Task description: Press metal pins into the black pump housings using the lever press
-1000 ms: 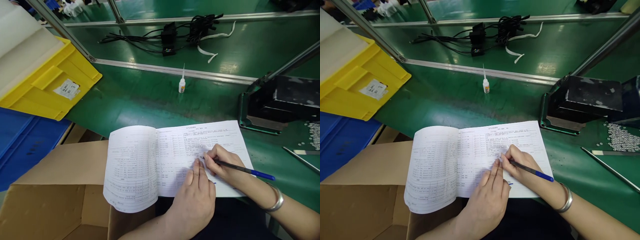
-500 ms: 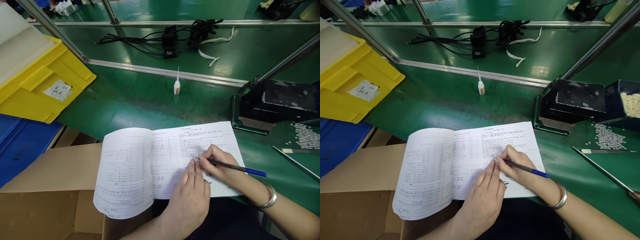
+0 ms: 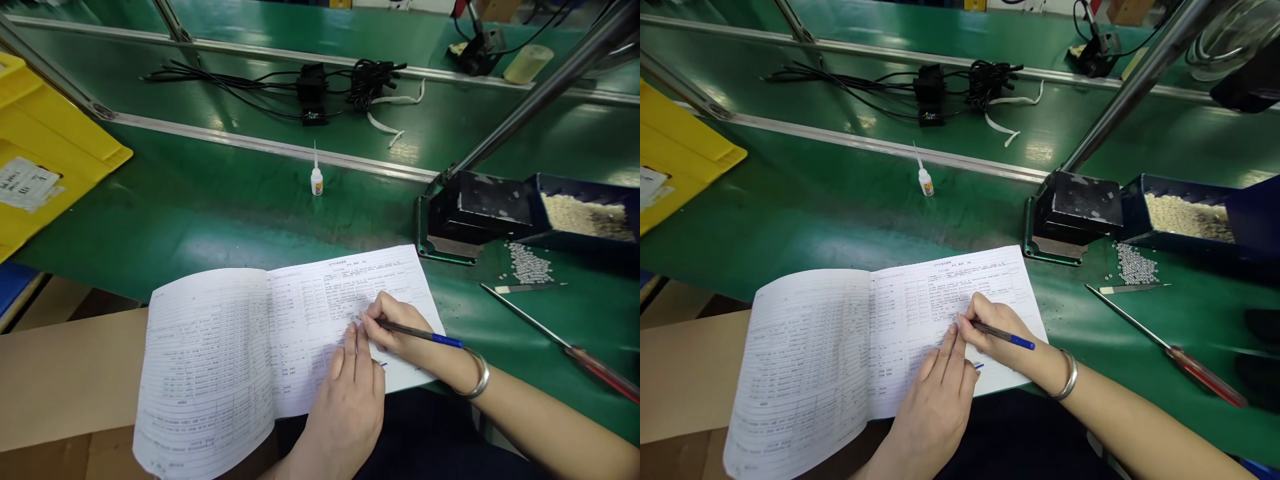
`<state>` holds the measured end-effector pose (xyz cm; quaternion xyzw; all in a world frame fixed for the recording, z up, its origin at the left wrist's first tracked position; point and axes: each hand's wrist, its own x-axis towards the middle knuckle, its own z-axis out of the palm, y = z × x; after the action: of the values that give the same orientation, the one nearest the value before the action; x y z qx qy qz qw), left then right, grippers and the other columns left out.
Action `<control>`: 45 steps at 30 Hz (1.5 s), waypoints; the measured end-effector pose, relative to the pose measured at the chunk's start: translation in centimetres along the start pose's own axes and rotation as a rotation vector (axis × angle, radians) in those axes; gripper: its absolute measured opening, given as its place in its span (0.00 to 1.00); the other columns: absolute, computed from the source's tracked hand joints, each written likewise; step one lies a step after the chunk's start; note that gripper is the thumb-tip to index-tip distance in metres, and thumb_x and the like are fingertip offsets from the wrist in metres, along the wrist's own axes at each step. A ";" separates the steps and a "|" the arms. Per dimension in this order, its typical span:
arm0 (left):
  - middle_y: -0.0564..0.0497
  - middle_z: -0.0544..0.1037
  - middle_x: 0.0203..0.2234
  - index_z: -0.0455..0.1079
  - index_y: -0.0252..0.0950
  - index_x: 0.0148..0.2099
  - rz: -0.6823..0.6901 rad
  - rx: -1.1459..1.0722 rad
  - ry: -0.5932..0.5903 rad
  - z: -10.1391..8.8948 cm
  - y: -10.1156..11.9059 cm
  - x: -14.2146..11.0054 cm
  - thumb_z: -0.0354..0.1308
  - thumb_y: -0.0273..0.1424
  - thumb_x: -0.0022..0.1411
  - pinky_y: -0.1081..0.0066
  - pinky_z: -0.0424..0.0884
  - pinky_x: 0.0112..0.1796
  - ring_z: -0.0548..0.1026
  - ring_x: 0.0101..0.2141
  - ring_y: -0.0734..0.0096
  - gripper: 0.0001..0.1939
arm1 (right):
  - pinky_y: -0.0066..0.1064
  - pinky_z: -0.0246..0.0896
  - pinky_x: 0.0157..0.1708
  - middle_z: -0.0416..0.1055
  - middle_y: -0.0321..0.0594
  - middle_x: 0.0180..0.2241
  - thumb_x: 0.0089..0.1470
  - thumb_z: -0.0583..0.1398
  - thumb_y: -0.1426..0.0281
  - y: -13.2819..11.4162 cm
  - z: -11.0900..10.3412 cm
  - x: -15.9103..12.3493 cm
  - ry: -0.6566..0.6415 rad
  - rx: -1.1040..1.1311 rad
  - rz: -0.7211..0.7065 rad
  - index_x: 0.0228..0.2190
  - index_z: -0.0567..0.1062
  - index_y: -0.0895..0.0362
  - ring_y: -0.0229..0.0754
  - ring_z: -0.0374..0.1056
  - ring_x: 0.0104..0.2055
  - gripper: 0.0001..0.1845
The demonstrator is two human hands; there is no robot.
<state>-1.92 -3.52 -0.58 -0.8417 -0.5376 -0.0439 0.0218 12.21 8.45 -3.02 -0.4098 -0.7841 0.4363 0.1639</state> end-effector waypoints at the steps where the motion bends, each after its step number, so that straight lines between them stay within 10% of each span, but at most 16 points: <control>1: 0.26 0.69 0.59 0.70 0.26 0.48 0.002 0.000 -0.004 0.0 0.0 0.0 0.52 0.30 0.69 0.57 0.70 0.54 0.64 0.63 0.43 0.12 | 0.26 0.52 0.22 0.64 0.29 0.22 0.63 0.56 0.65 -0.1 0.0 0.0 -0.005 0.000 -0.001 0.31 0.61 0.53 0.34 0.59 0.21 0.10; 45: 0.26 0.69 0.59 0.70 0.26 0.48 0.009 -0.044 -0.001 0.3 -0.3 0.1 0.52 0.28 0.69 0.57 0.73 0.51 0.64 0.63 0.42 0.10 | 0.25 0.51 0.21 0.63 0.29 0.21 0.62 0.56 0.66 -0.4 -0.2 0.0 0.007 0.001 0.011 0.29 0.59 0.52 0.33 0.58 0.20 0.12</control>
<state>-2.13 -3.24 -0.87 -0.8446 -0.5326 -0.0552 0.0029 12.14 8.47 -2.60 -0.4155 -0.7810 0.4363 0.1644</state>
